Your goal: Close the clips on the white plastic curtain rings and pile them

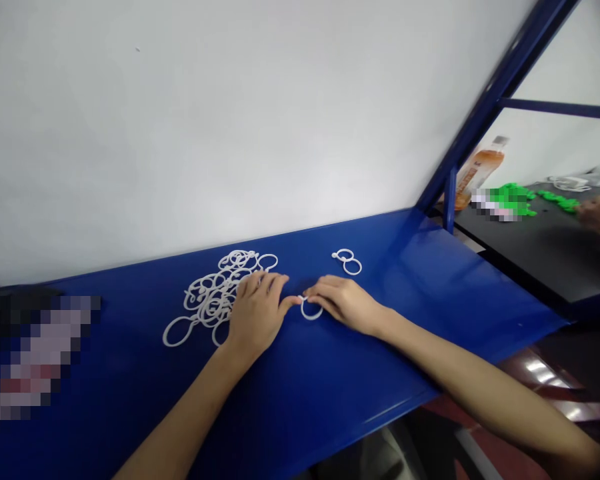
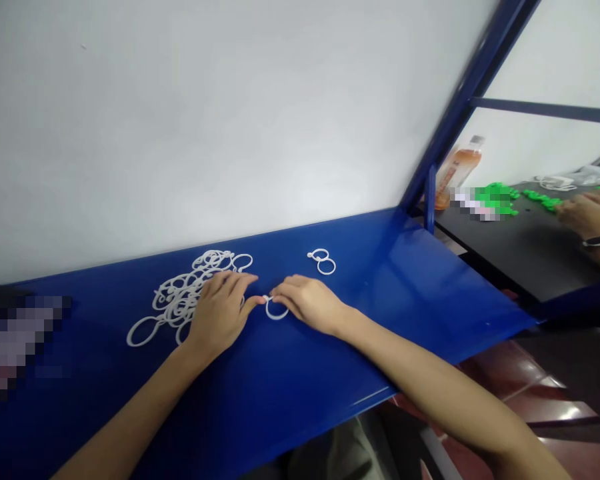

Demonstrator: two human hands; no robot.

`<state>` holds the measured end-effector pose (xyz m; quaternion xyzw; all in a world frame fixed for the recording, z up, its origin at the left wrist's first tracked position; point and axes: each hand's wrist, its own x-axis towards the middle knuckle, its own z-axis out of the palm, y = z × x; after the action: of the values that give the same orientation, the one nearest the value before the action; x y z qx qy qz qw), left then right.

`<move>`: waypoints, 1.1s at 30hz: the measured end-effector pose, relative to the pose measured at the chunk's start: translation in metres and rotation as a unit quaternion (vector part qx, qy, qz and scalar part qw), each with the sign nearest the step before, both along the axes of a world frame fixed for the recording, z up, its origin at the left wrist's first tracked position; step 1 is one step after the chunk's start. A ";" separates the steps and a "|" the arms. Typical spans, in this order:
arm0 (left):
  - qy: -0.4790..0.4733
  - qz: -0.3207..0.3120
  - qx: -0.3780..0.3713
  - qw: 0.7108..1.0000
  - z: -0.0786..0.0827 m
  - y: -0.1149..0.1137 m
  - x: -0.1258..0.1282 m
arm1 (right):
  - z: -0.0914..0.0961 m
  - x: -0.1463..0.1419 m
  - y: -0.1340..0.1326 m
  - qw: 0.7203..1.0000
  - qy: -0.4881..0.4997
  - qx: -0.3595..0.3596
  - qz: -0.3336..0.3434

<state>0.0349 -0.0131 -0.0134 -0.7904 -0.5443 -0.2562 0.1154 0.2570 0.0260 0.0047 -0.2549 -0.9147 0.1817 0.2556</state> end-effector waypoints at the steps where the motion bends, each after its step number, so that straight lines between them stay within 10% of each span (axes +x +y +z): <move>1: 0.023 0.033 0.002 0.999 -0.001 0.003 -0.002 | -0.001 0.004 0.008 0.999 -0.008 0.021 -0.037; 7: 0.112 0.096 -0.012 0.989 -0.003 0.009 -0.012 | -0.001 0.036 0.050 0.951 -0.039 0.064 -0.300; 13: 0.116 0.073 0.008 0.991 -0.007 0.009 -0.012 | -0.007 0.044 0.058 0.920 -0.092 0.093 -0.369; 33: 0.103 0.070 0.005 0.992 -0.007 0.014 -0.009 | -0.002 0.001 0.023 0.970 -0.055 0.149 -0.184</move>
<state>0.0263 0.0005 -0.0209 -0.7718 -0.5825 -0.1671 0.1926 0.2578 0.0489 0.0025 -0.3875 -0.8815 -0.0217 0.2688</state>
